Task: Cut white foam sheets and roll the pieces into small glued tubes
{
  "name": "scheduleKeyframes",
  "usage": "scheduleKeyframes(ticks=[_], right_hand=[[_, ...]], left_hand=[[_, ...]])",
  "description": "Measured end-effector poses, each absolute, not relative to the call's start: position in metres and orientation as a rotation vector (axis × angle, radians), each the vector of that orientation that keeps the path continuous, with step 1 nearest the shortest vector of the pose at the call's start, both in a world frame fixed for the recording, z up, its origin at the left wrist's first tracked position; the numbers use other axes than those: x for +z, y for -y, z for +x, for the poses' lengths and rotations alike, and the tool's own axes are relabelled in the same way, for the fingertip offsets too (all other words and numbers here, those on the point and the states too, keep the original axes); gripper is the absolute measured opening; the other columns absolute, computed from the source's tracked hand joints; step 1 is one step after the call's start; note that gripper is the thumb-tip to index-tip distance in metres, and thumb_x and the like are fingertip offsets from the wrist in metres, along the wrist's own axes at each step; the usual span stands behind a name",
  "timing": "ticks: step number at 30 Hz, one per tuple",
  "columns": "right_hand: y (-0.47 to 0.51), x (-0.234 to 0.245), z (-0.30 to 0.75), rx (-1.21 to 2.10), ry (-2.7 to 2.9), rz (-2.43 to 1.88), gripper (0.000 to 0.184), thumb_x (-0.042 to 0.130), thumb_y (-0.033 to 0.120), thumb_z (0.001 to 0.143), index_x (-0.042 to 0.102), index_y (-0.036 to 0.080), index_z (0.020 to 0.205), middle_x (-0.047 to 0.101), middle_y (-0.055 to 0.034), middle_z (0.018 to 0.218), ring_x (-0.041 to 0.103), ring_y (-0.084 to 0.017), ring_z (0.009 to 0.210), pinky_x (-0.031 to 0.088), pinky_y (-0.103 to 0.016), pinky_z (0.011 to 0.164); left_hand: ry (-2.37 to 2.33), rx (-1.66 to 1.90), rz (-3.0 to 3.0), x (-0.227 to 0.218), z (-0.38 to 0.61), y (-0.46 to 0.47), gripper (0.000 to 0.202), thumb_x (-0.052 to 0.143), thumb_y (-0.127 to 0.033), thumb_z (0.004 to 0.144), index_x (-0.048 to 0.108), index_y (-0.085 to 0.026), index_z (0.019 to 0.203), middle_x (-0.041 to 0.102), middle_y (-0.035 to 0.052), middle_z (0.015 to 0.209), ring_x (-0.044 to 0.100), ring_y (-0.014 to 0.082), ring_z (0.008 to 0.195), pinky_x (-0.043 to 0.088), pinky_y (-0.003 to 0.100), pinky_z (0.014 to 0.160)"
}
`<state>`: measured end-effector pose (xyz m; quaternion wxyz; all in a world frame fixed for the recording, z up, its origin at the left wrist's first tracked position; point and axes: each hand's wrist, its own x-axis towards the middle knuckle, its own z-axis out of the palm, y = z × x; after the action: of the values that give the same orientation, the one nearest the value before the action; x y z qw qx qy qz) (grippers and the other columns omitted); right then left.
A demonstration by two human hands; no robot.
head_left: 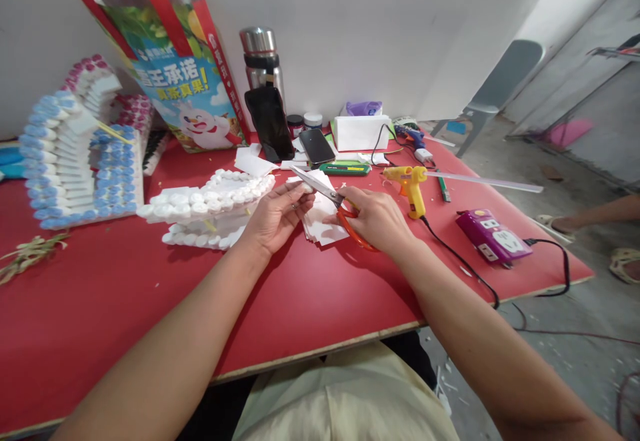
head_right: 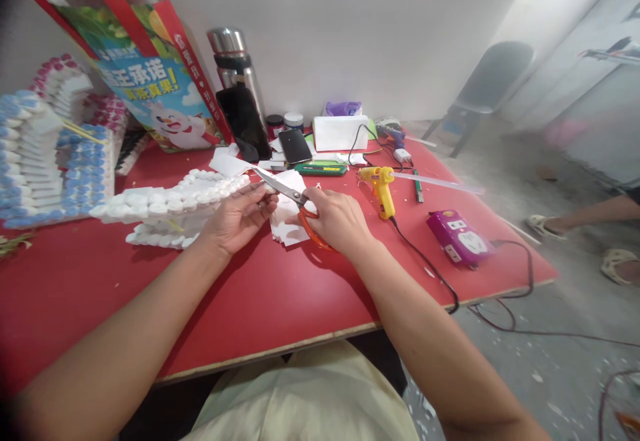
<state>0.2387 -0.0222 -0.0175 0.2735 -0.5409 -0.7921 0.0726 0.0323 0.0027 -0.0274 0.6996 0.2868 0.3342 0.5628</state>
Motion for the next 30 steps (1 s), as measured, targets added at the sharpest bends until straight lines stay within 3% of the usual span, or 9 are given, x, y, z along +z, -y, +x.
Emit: scheduleKeyframes(ticks=[3,8,17,21,24,30], right_hand=[[0.02,-0.016,0.242,0.253,2.006,-1.541,0.041,0.065,0.058,0.085,0.072,0.023,0.105,0.065,-0.0026,0.069,0.054,-0.018,0.061,0.032,-0.028,0.058],[0.011,-0.016,0.256,0.165,1.813,-1.74,0.038,0.063,0.057,0.085,0.073,0.025,0.102,0.065,-0.0038,0.064,0.06,-0.024,0.066,0.037,-0.032,0.061],[0.004,-0.026,0.267,0.133,1.888,-1.885,0.04,0.065,0.061,0.083,0.07,0.022,0.081,0.066,-0.0126,0.069,0.063,-0.033,0.066,0.037,-0.037,0.057],[0.005,-0.028,0.268,0.116,1.91,-2.008,0.031,0.067,0.051,0.083,0.069,0.02,0.088,0.068,-0.0153,0.076,0.064,-0.034,0.069,0.036,-0.037,0.056],[0.007,-0.025,0.266,0.135,1.918,-2.09,0.028,0.063,0.045,0.086,0.069,0.02,0.096,0.07,-0.0167,0.084,0.065,-0.034,0.075,0.035,-0.037,0.058],[0.009,-0.018,0.265,0.205,1.895,-2.058,0.034,0.063,0.053,0.085,0.067,0.022,0.1,0.071,-0.0122,0.084,0.065,-0.031,0.078,0.035,-0.033,0.058]], left_hand=[[-0.711,1.199,0.599,-0.025,0.031,-0.002,0.011,0.076,-0.009,0.077,0.075,-0.009,0.088,0.073,0.0096,0.086,0.069,0.0121,0.076,0.06,0.019,0.073],[-0.629,1.087,0.555,-0.024,0.027,-0.001,0.027,0.073,-0.014,0.083,0.073,-0.012,0.11,0.069,0.0071,0.085,0.067,0.011,0.074,0.059,0.019,0.07],[-0.616,1.011,0.476,-0.025,0.028,-0.003,0.015,0.076,-0.021,0.085,0.066,-0.01,0.082,0.065,0.0053,0.08,0.062,0.0076,0.064,0.055,0.015,0.059],[-0.684,1.033,0.471,-0.027,0.027,-0.004,0.01,0.071,-0.019,0.088,0.069,-0.01,0.092,0.067,0.0075,0.08,0.065,0.0097,0.064,0.056,0.016,0.059],[-0.657,1.041,0.527,-0.031,0.025,-0.005,0.021,0.071,-0.021,0.089,0.071,-0.012,0.108,0.069,0.0076,0.081,0.066,0.0103,0.066,0.057,0.017,0.06],[-0.619,1.021,0.576,-0.032,0.027,-0.005,0.021,0.076,-0.025,0.087,0.07,-0.01,0.1,0.066,0.0051,0.081,0.064,0.0074,0.064,0.055,0.013,0.058]])
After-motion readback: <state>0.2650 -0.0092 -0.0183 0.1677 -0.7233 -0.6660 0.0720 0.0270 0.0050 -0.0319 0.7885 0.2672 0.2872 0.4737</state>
